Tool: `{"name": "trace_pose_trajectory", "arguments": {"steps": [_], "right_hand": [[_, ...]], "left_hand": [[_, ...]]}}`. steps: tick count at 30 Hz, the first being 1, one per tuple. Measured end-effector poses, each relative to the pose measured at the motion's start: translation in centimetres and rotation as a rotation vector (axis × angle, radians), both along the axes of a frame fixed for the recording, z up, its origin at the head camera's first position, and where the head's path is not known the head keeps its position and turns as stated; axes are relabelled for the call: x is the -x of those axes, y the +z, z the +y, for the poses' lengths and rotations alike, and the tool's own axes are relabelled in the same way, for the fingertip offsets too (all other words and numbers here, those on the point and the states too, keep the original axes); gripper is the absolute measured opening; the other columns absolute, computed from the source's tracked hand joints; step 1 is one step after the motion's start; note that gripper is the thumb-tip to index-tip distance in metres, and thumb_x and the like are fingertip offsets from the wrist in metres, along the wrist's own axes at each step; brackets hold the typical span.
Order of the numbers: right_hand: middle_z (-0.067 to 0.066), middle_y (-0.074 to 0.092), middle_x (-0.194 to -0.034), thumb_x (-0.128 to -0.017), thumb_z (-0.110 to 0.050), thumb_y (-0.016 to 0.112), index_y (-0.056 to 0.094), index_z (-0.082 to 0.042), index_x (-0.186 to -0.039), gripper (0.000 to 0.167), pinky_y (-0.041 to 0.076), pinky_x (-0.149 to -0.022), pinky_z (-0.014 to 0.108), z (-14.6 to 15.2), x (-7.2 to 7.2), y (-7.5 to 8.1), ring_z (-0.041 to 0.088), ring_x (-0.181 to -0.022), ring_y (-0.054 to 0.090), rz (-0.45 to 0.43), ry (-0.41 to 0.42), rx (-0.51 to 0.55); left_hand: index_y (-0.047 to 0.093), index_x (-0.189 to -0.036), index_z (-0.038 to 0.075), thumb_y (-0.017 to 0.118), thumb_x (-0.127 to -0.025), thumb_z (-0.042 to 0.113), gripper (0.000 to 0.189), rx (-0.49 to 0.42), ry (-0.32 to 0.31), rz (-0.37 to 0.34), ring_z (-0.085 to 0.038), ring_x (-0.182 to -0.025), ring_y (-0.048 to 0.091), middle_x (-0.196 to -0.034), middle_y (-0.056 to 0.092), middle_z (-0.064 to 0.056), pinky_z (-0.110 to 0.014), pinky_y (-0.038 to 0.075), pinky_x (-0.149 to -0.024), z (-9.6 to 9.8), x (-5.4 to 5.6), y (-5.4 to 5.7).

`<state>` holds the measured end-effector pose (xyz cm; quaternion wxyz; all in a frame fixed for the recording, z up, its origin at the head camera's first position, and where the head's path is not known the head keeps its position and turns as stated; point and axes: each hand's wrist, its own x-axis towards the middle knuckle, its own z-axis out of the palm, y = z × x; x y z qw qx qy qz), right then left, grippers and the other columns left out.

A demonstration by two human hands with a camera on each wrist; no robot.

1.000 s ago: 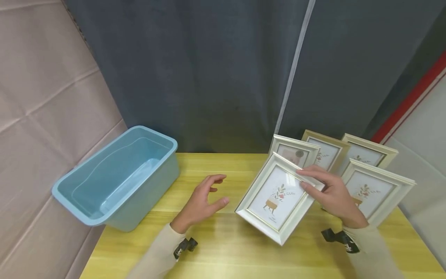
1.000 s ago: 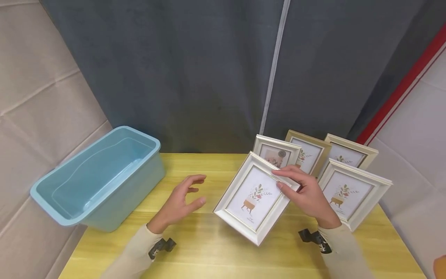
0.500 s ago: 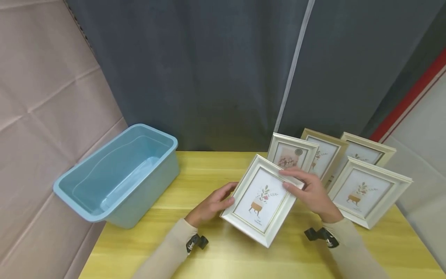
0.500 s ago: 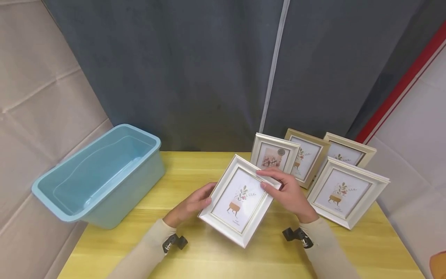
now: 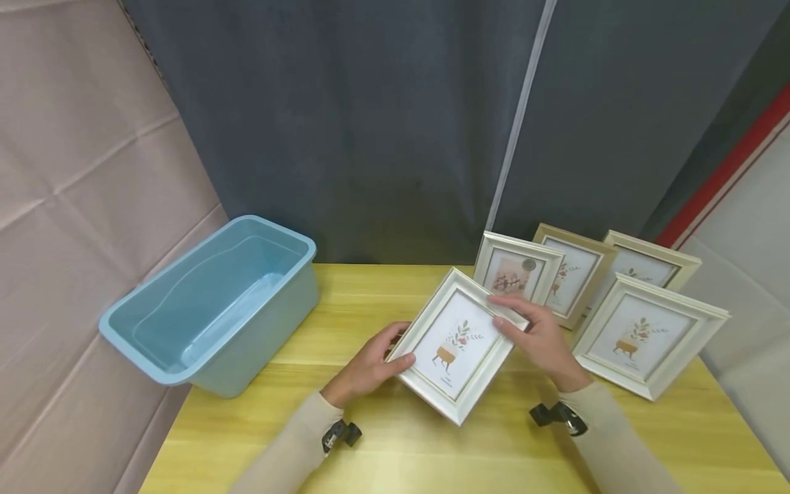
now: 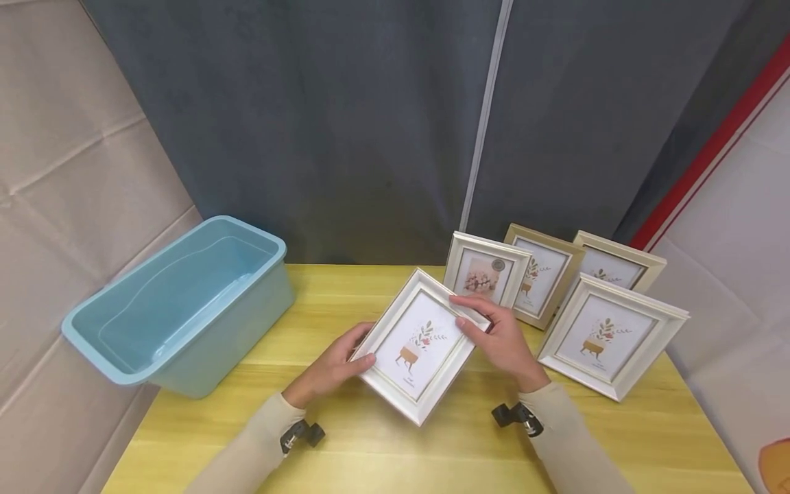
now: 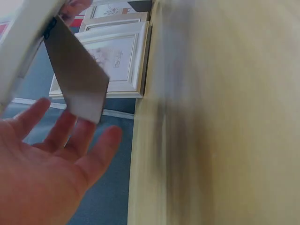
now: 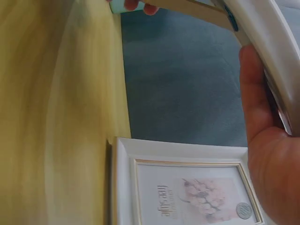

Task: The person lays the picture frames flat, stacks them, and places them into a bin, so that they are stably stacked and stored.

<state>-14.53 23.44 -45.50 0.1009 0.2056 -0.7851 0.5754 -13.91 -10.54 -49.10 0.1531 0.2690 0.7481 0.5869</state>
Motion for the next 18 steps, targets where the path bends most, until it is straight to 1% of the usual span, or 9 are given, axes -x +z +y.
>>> {"name": "trace_pose_trajectory", "arguments": {"steps": [2,4,8,11,13,14,15,17,18], "right_hand": [[-0.019,0.066,-0.137,-0.098,0.003,0.070,0.070,0.000,-0.133,0.036,0.062,-0.079,0.024,-0.1,0.0,-0.3,0.001,-0.115,0.064,-0.020,-0.014,0.006],[-0.021,0.064,-0.138,-0.098,0.002,0.069,0.069,0.000,-0.134,0.036,0.063,-0.077,0.026,-0.1,0.0,-0.7,0.001,-0.113,0.066,-0.044,-0.034,0.011],[-0.011,0.065,-0.142,-0.101,-0.004,0.069,0.066,-0.001,-0.138,0.038,0.064,-0.074,0.030,-0.1,0.1,-1.3,0.003,-0.100,0.072,-0.106,-0.070,0.018],[0.005,0.065,-0.147,-0.102,-0.009,0.069,0.066,-0.004,-0.140,0.038,0.065,-0.073,0.031,-0.3,0.0,-1.8,0.004,-0.093,0.074,-0.138,-0.106,0.006],[0.008,0.064,-0.149,-0.102,-0.011,0.070,0.066,-0.006,-0.141,0.039,0.064,-0.074,0.030,-0.6,-0.2,-2.0,0.003,-0.094,0.073,-0.154,-0.137,-0.001],[0.014,0.061,-0.151,-0.103,-0.013,0.070,0.067,-0.007,-0.141,0.039,0.064,-0.075,0.028,-0.7,-0.4,-2.1,0.001,-0.096,0.072,-0.166,-0.155,-0.005],[0.015,0.060,-0.152,-0.103,-0.014,0.070,0.066,-0.007,-0.141,0.039,0.064,-0.076,0.028,-0.9,-0.6,-2.1,0.000,-0.098,0.071,-0.179,-0.169,0.000],[0.015,0.060,-0.151,-0.103,-0.015,0.071,0.066,-0.007,-0.141,0.040,0.063,-0.078,0.027,-1.4,-0.9,-2.1,0.000,-0.101,0.069,-0.208,-0.193,0.018],[0.015,0.061,-0.151,-0.103,-0.015,0.070,0.065,-0.007,-0.142,0.041,0.063,-0.078,0.027,-1.5,-1.0,-2.1,0.000,-0.101,0.069,-0.220,-0.202,0.031]], "left_hand": [[0.041,-0.159,0.017,0.065,-0.104,0.038,0.064,-0.011,0.018,-0.005,-0.023,-0.123,0.063,-0.146,0.057,-0.009,-0.034,0.059,-0.097,-0.1,-0.3,-0.1],[0.040,-0.160,0.017,0.066,-0.104,0.034,0.064,-0.020,0.032,-0.002,-0.023,-0.124,0.062,-0.146,0.057,-0.009,-0.034,0.059,-0.096,-0.2,-0.6,-0.2],[0.037,-0.161,0.019,0.068,-0.103,0.027,0.067,-0.020,0.081,0.013,-0.023,-0.124,0.061,-0.147,0.058,-0.007,-0.035,0.057,-0.098,-0.6,-1.0,-0.6],[0.033,-0.164,0.023,0.070,-0.101,0.023,0.073,-0.050,0.135,-0.018,-0.025,-0.126,0.060,-0.151,0.053,-0.009,-0.034,0.056,-0.100,-0.8,-1.4,-0.8],[0.029,-0.166,0.025,0.071,-0.101,0.020,0.077,-0.100,0.168,-0.045,-0.028,-0.127,0.059,-0.155,0.048,-0.014,-0.033,0.056,-0.100,-0.8,-1.8,-1.1],[0.027,-0.167,0.026,0.071,-0.100,0.018,0.080,-0.129,0.183,-0.062,-0.029,-0.127,0.058,-0.156,0.045,-0.016,-0.032,0.056,-0.101,-0.8,-2.0,-1.1],[0.026,-0.168,0.026,0.072,-0.100,0.016,0.083,-0.159,0.193,-0.075,-0.029,-0.127,0.057,-0.156,0.043,-0.018,-0.031,0.056,-0.101,-0.7,-2.3,-1.1],[0.025,-0.168,0.025,0.072,-0.099,0.012,0.085,-0.205,0.210,-0.090,-0.028,-0.124,0.057,-0.156,0.042,-0.019,-0.031,0.058,-0.098,-0.6,-2.7,-1.2],[0.024,-0.169,0.022,0.072,-0.098,0.011,0.086,-0.226,0.213,-0.094,-0.028,-0.125,0.057,-0.155,0.042,-0.021,-0.031,0.058,-0.099,-0.5,-2.9,-1.2]]}}
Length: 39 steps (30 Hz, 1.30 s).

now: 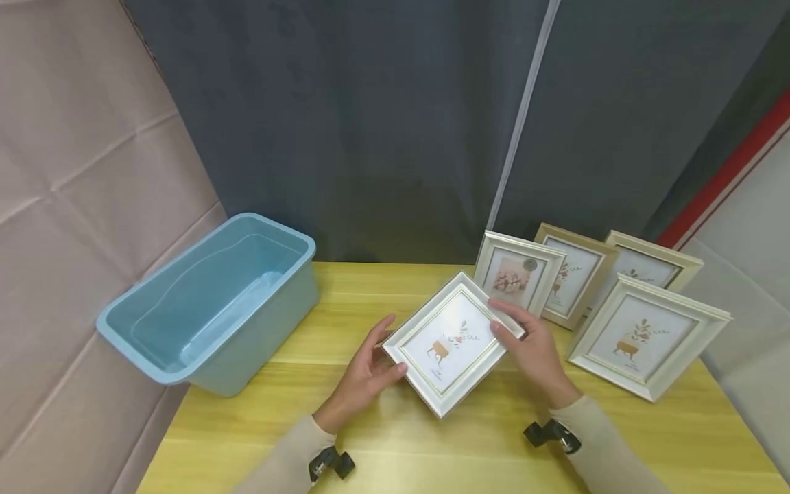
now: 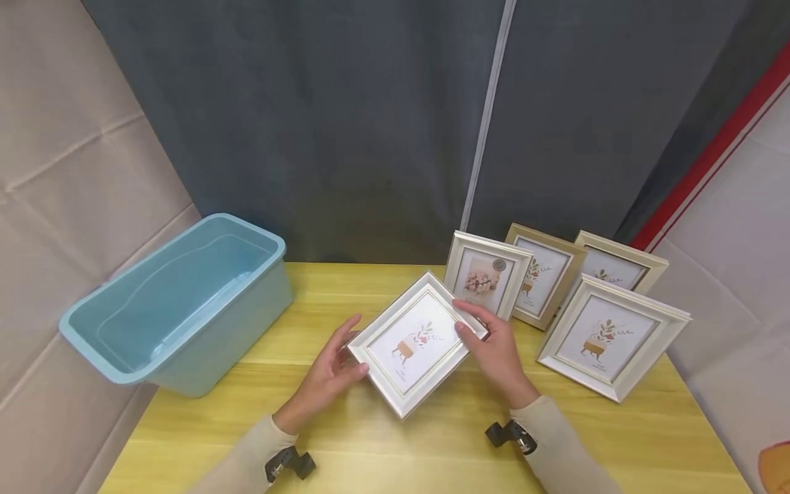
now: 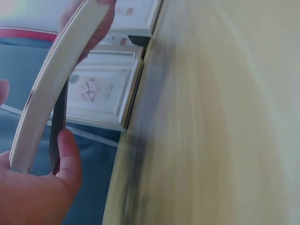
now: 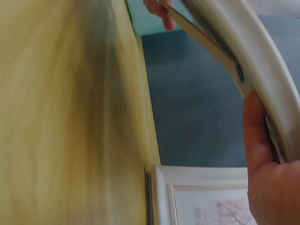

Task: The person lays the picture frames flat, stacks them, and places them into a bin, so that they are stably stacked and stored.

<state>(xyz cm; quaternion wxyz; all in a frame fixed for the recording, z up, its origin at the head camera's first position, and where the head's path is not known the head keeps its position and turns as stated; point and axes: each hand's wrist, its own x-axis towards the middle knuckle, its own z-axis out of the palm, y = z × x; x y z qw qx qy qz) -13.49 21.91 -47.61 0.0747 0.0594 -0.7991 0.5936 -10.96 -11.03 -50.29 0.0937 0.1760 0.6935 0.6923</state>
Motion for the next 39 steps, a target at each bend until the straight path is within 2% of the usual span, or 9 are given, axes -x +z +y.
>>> {"name": "trace_pose_trajectory", "arguments": {"steps": [6,13,20,25,27,31,34,37,39], "right_hand": [[0.020,0.062,-0.146,-0.103,-0.012,0.068,0.063,-0.008,-0.145,0.042,0.063,-0.078,0.025,-1.0,-0.3,0.0,0.003,-0.095,0.071,-0.062,-0.080,0.062],[0.016,0.062,-0.148,-0.101,-0.008,0.070,0.064,-0.008,-0.143,0.043,0.059,-0.084,0.018,-1.8,-0.7,-0.3,-0.002,-0.109,0.063,-0.072,-0.126,0.088],[0.017,0.056,-0.155,-0.097,-0.001,0.071,0.061,-0.004,-0.146,0.050,0.045,-0.105,0.011,-1.4,-0.7,-0.4,-0.004,-0.131,0.053,-0.015,-0.036,0.070],[0.014,0.048,-0.163,-0.098,-0.003,0.072,0.057,-0.008,-0.151,0.056,0.052,-0.099,0.013,-1.1,-0.7,0.1,0.004,-0.139,0.048,-0.036,0.056,0.034],[0.014,0.046,-0.165,-0.098,-0.003,0.072,0.056,-0.010,-0.153,0.058,0.057,-0.088,0.015,-1.0,-0.6,0.3,0.003,-0.134,0.050,-0.042,0.088,0.010],[0.017,0.044,-0.166,-0.100,-0.003,0.069,0.054,-0.011,-0.155,0.058,0.058,-0.071,0.020,-1.0,-0.4,0.5,0.002,-0.103,0.064,-0.066,0.132,-0.020],[0.021,0.044,-0.164,-0.101,-0.003,0.065,0.053,-0.010,-0.155,0.056,0.061,-0.072,0.024,-0.9,-0.3,0.5,0.009,-0.091,0.070,-0.106,0.162,-0.008],[0.027,0.049,-0.157,-0.102,-0.001,0.063,0.053,-0.007,-0.154,0.054,0.063,-0.080,0.027,-0.9,-0.2,0.3,0.016,-0.102,0.073,-0.145,0.187,0.004],[0.030,0.052,-0.152,-0.101,0.000,0.063,0.054,-0.006,-0.154,0.054,0.063,-0.078,0.028,-1.0,-0.1,0.1,0.019,-0.098,0.074,-0.159,0.207,0.001]], "left_hand": [[0.029,-0.167,0.014,0.073,-0.096,0.003,0.084,-0.090,0.007,-0.013,-0.030,-0.124,0.060,-0.147,0.043,-0.026,-0.030,0.061,-0.094,0.4,-0.8,-0.1],[0.024,-0.169,0.024,0.080,-0.090,-0.002,0.100,-0.119,0.032,-0.094,-0.022,-0.113,0.069,-0.149,0.045,-0.027,-0.031,0.062,-0.092,1.0,-1.3,-0.3],[0.026,-0.167,0.032,0.082,-0.087,-0.004,0.104,-0.101,0.058,-0.140,-0.026,-0.109,0.072,-0.154,0.040,-0.019,-0.034,0.063,-0.091,0.9,-1.2,-0.3],[0.027,-0.168,0.026,0.079,-0.089,-0.006,0.100,-0.114,0.052,-0.117,-0.028,-0.122,0.068,-0.160,0.035,-0.022,-0.034,0.062,-0.095,0.2,-0.7,0.1],[0.027,-0.168,0.023,0.077,-0.090,-0.007,0.097,-0.126,0.055,-0.104,-0.029,-0.126,0.066,-0.162,0.036,-0.023,-0.034,0.061,-0.097,-0.1,-0.5,0.3],[0.030,-0.167,0.020,0.073,-0.092,-0.007,0.092,-0.128,0.083,-0.090,-0.034,-0.130,0.063,-0.165,0.037,-0.023,-0.033,0.060,-0.099,-0.6,-0.2,0.5],[0.034,-0.166,0.022,0.071,-0.093,-0.008,0.087,-0.108,0.120,-0.107,-0.037,-0.131,0.061,-0.165,0.041,-0.019,-0.031,0.060,-0.099,-0.9,0.0,0.4],[0.038,-0.164,0.025,0.069,-0.094,-0.007,0.082,-0.083,0.156,-0.133,-0.038,-0.133,0.059,-0.164,0.044,-0.016,-0.029,0.059,-0.099,-1.1,0.2,0.3],[0.040,-0.163,0.025,0.068,-0.095,-0.007,0.080,-0.070,0.172,-0.144,-0.037,-0.134,0.058,-0.163,0.045,-0.015,-0.027,0.058,-0.099,-1.4,0.4,0.2]]}}
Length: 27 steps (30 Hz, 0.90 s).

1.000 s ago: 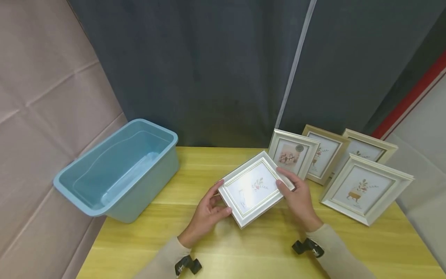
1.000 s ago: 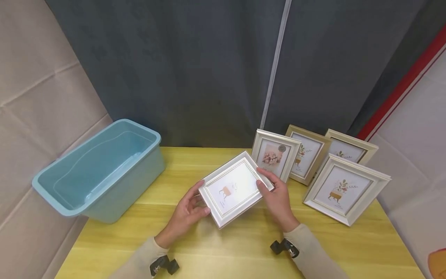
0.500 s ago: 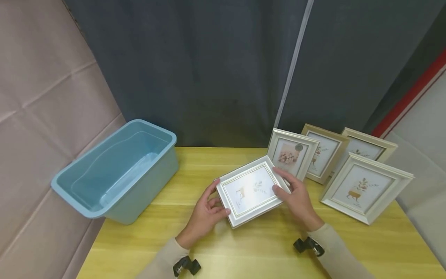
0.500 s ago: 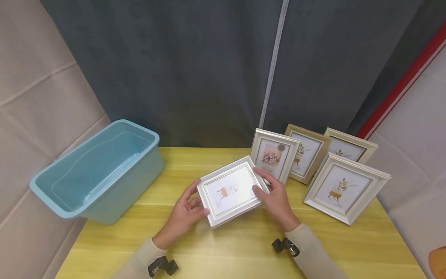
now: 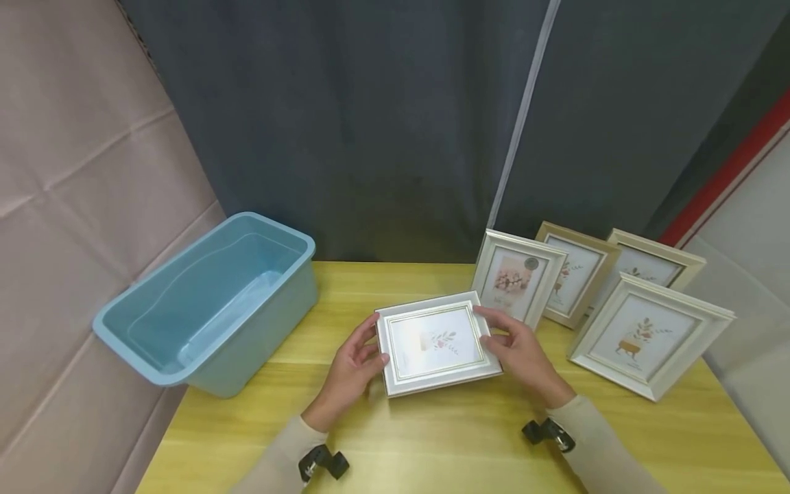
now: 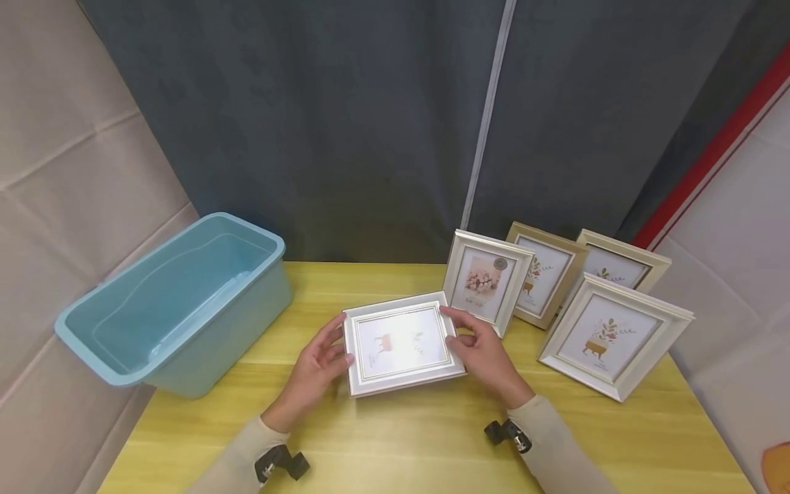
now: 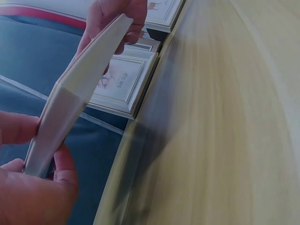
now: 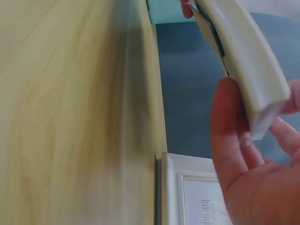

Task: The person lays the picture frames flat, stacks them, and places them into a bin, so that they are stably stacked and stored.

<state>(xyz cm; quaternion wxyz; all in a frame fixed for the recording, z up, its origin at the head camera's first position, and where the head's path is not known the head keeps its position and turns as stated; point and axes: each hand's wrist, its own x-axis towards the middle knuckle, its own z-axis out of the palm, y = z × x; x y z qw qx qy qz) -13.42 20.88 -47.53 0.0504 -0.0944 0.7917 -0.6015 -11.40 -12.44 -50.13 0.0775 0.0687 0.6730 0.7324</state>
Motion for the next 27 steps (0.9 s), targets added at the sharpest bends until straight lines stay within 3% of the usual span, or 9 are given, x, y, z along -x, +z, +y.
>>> {"name": "trace_pose_trajectory", "arguments": {"steps": [8,13,17,22,27], "right_hand": [[0.021,0.064,-0.135,-0.097,-0.006,0.073,0.059,-0.014,-0.150,0.055,0.060,-0.078,0.027,-0.1,0.5,-1.3,0.018,-0.093,0.069,0.048,0.009,-0.161],[0.021,0.065,-0.128,-0.096,-0.010,0.077,0.058,-0.017,-0.151,0.059,0.059,-0.074,0.028,-0.2,0.6,-1.9,0.022,-0.095,0.068,0.010,0.035,-0.193],[0.024,0.063,-0.132,-0.094,-0.009,0.079,0.055,-0.016,-0.154,0.065,0.059,-0.067,0.030,0.0,0.7,-2.5,0.023,-0.091,0.070,-0.015,0.083,-0.198],[0.026,0.063,-0.130,-0.092,-0.007,0.081,0.050,-0.007,-0.155,0.070,0.061,-0.069,0.029,0.1,0.8,-2.9,0.024,-0.091,0.071,0.000,0.149,-0.187],[0.029,0.063,-0.128,-0.091,-0.006,0.081,0.049,-0.003,-0.155,0.071,0.063,-0.070,0.031,0.1,0.9,-3.0,0.026,-0.091,0.071,-0.018,0.167,-0.186]], "left_hand": [[0.042,-0.163,0.025,0.066,-0.097,-0.007,0.077,0.082,0.023,-0.015,-0.035,-0.130,0.060,-0.161,0.049,-0.015,-0.025,0.058,-0.097,-0.7,0.9,-0.5],[0.040,-0.164,0.025,0.064,-0.098,-0.006,0.076,0.115,0.012,-0.054,-0.034,-0.133,0.060,-0.160,0.049,-0.016,-0.032,0.060,-0.097,-1.0,1.4,-1.2],[0.034,-0.167,0.024,0.070,-0.097,0.001,0.081,0.208,-0.029,-0.069,-0.034,-0.133,0.059,-0.158,0.051,-0.016,-0.036,0.059,-0.100,-1.3,1.5,-1.7],[0.024,-0.169,0.029,0.077,-0.095,0.008,0.094,0.363,-0.101,-0.074,-0.026,-0.113,0.064,-0.152,0.053,-0.017,-0.032,0.060,-0.089,-1.6,1.6,-1.5],[0.025,-0.169,0.025,0.078,-0.094,0.007,0.094,0.414,-0.131,-0.076,-0.026,-0.108,0.061,-0.146,0.054,-0.017,-0.034,0.057,-0.086,-1.6,1.9,-1.6]]}}
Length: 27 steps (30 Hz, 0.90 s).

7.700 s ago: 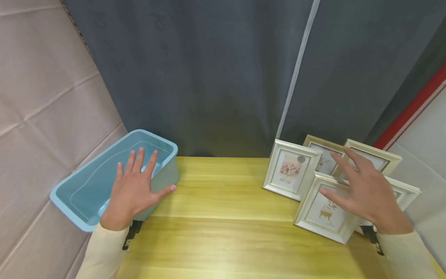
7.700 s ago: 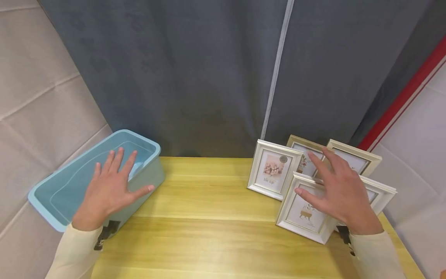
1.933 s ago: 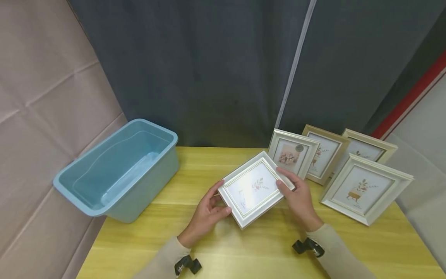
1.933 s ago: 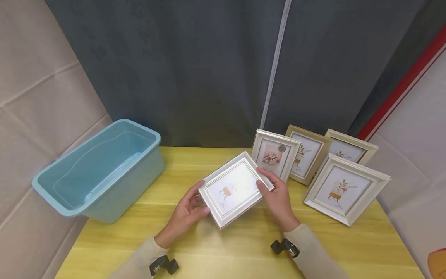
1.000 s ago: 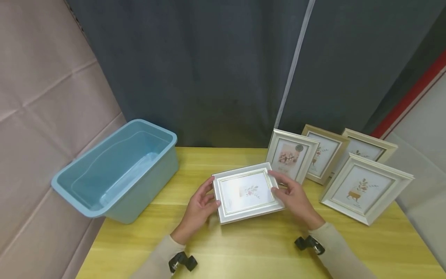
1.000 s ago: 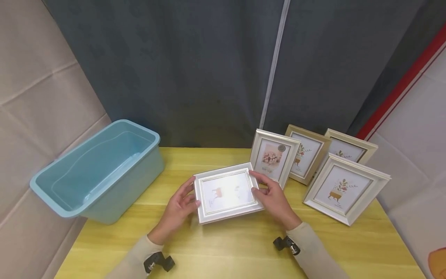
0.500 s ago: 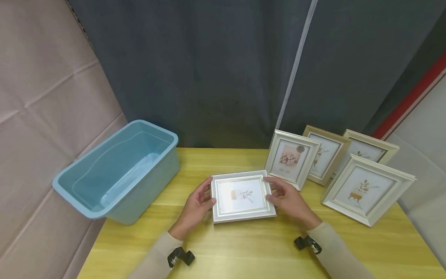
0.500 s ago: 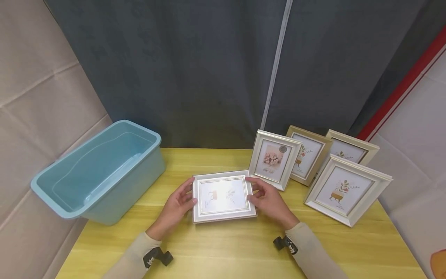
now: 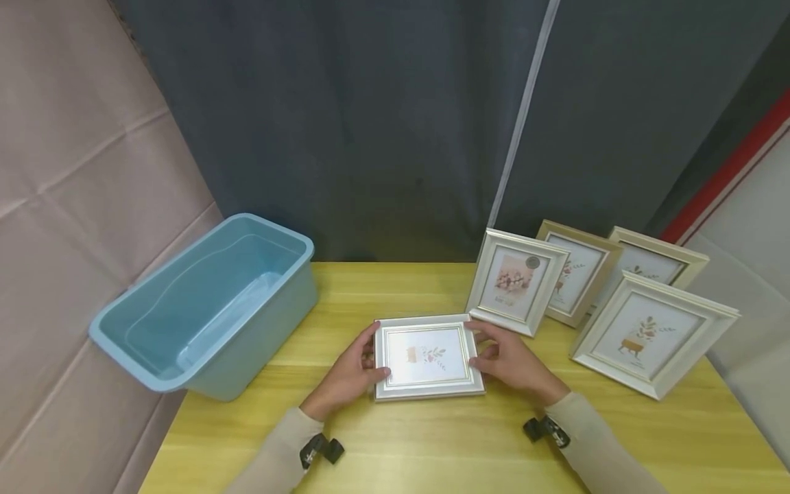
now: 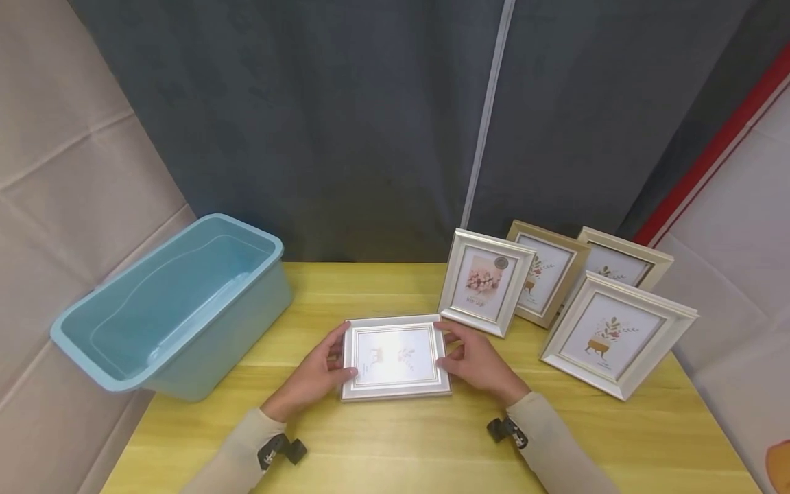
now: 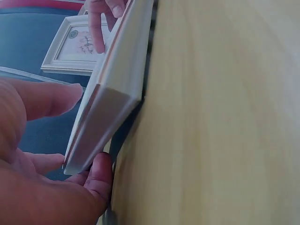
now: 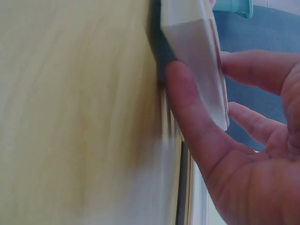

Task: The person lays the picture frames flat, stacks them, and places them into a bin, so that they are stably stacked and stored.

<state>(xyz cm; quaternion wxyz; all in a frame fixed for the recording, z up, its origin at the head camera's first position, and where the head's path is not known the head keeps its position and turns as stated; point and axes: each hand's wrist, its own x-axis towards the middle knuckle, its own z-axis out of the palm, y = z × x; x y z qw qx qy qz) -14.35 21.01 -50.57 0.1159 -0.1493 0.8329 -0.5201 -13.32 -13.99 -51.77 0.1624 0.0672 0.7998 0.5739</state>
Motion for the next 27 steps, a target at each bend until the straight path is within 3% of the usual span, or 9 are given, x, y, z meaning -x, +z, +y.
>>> {"name": "trace_pose_trajectory", "arguments": {"steps": [4,15,21,27], "right_hand": [[0.028,0.063,-0.128,-0.090,-0.007,0.082,0.050,-0.003,-0.155,0.072,0.063,-0.069,0.032,0.0,0.0,-0.1,0.027,-0.092,0.070,-0.021,-0.001,-0.012],[0.016,0.069,-0.118,-0.086,-0.012,0.086,0.057,-0.006,-0.148,0.069,0.055,-0.076,0.029,0.2,-0.3,0.7,0.019,-0.092,0.065,0.062,-0.014,-0.233],[0.015,0.068,-0.121,-0.089,-0.012,0.084,0.060,-0.010,-0.146,0.062,0.055,-0.077,0.031,0.4,-0.3,1.4,0.019,-0.093,0.064,0.006,-0.031,-0.283],[0.014,0.067,-0.121,-0.089,-0.013,0.084,0.061,-0.012,-0.145,0.060,0.055,-0.074,0.032,0.7,-0.1,1.3,0.018,-0.090,0.063,-0.030,-0.025,-0.300]], "left_hand": [[0.025,-0.169,0.025,0.081,-0.091,0.010,0.097,0.029,-0.010,0.009,-0.026,-0.104,0.058,-0.140,0.054,-0.016,-0.033,0.055,-0.083,0.0,0.1,-0.1],[0.028,-0.168,0.025,0.084,-0.090,0.015,0.097,0.165,-0.094,0.082,-0.022,-0.100,0.055,-0.136,0.054,-0.014,-0.031,0.053,-0.077,0.2,0.1,0.1],[0.028,-0.168,0.022,0.086,-0.088,0.018,0.098,0.242,-0.124,0.120,-0.024,-0.120,0.051,-0.143,0.053,-0.011,-0.038,0.050,-0.091,0.4,0.4,0.4],[0.031,-0.168,0.022,0.088,-0.088,0.022,0.098,0.282,-0.132,0.110,-0.024,-0.122,0.051,-0.143,0.052,-0.011,-0.043,0.048,-0.098,0.6,0.6,0.6]]}}
